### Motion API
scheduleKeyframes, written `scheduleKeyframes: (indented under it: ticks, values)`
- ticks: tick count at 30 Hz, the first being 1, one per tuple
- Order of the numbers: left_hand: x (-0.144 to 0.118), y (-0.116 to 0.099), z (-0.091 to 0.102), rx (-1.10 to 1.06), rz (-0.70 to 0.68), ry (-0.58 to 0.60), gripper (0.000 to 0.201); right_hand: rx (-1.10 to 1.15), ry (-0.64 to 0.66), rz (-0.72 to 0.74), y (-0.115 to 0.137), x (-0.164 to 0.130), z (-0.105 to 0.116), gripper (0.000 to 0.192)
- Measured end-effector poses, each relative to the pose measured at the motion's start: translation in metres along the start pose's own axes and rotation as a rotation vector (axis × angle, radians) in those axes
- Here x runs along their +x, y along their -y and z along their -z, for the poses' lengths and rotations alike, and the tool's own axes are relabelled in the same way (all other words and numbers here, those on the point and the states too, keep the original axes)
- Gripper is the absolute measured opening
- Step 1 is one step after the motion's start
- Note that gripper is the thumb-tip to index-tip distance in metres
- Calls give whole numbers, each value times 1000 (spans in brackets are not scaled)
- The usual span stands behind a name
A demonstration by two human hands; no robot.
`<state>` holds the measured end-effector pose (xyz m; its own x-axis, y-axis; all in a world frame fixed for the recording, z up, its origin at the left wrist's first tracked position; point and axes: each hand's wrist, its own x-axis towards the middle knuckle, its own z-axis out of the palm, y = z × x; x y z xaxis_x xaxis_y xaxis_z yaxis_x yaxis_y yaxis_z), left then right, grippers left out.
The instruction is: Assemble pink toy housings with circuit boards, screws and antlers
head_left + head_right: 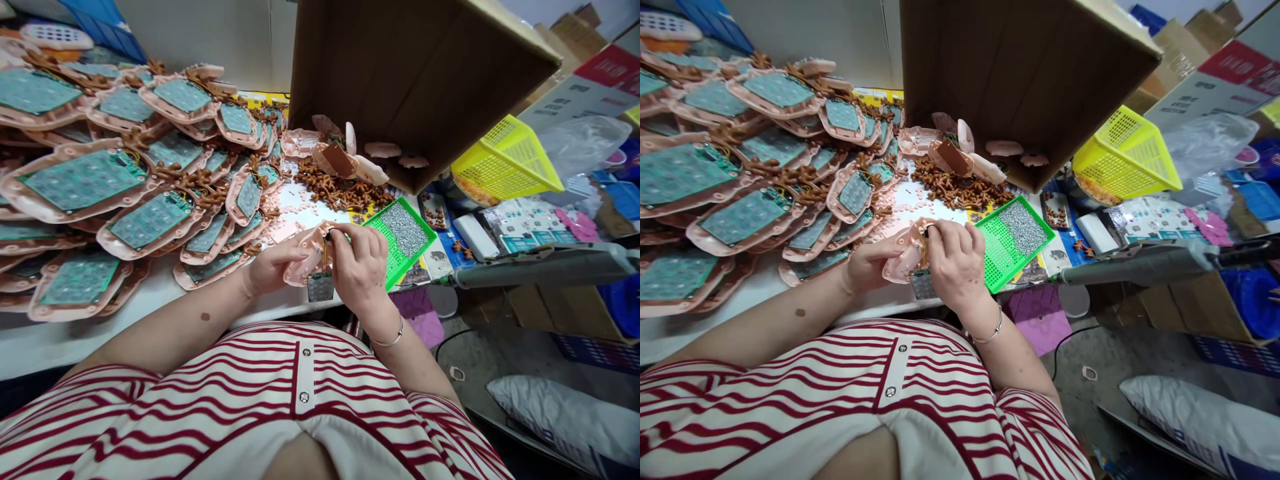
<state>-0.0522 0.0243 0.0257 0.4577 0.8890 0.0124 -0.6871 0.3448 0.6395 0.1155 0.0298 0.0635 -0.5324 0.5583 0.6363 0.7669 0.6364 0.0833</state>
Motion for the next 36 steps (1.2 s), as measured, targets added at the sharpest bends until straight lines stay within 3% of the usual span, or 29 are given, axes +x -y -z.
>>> scheduleKeyframes:
  ticks: [7, 11, 15, 18, 20, 23, 25, 27, 31, 33, 36]
  values:
    - [0, -5, 2, 31, 80, -68, 50, 198, 143, -71, -9, -6, -5, 30]
    - [4, 0, 3, 115, 170, -153, 27, 469, 223, -121, -9, -20, -16, 41]
    - [4, -3, 2, 212, 93, -214, 31, 859, 245, -353, -10, -38, -27, 67]
    - [5, -10, 4, 222, -27, -265, 31, 1120, 455, -476, -11, -51, -25, 89]
    - [7, -13, 7, 230, -94, -326, 29, 1275, 548, -509, -13, -55, -16, 80]
    - [12, -13, 11, 269, -81, -365, 25, 1425, 562, -490, -18, -50, 6, 45]
    - [13, -11, 13, 278, -1, -322, 23, 1462, 578, -401, -24, -39, 21, 53]
    - [13, -8, 13, 263, 100, -253, 22, 1399, 561, -312, -28, -25, 33, 65]
    - [11, 2, 14, 187, 252, -160, 22, 922, 315, -263, -30, 0, 35, 26]
    - [11, 6, 15, 97, 284, -164, 26, 754, 161, -309, -27, 8, 28, 30]
    - [9, 9, 14, -1, 318, -97, 50, 791, 42, -527, -21, 11, 16, 46]
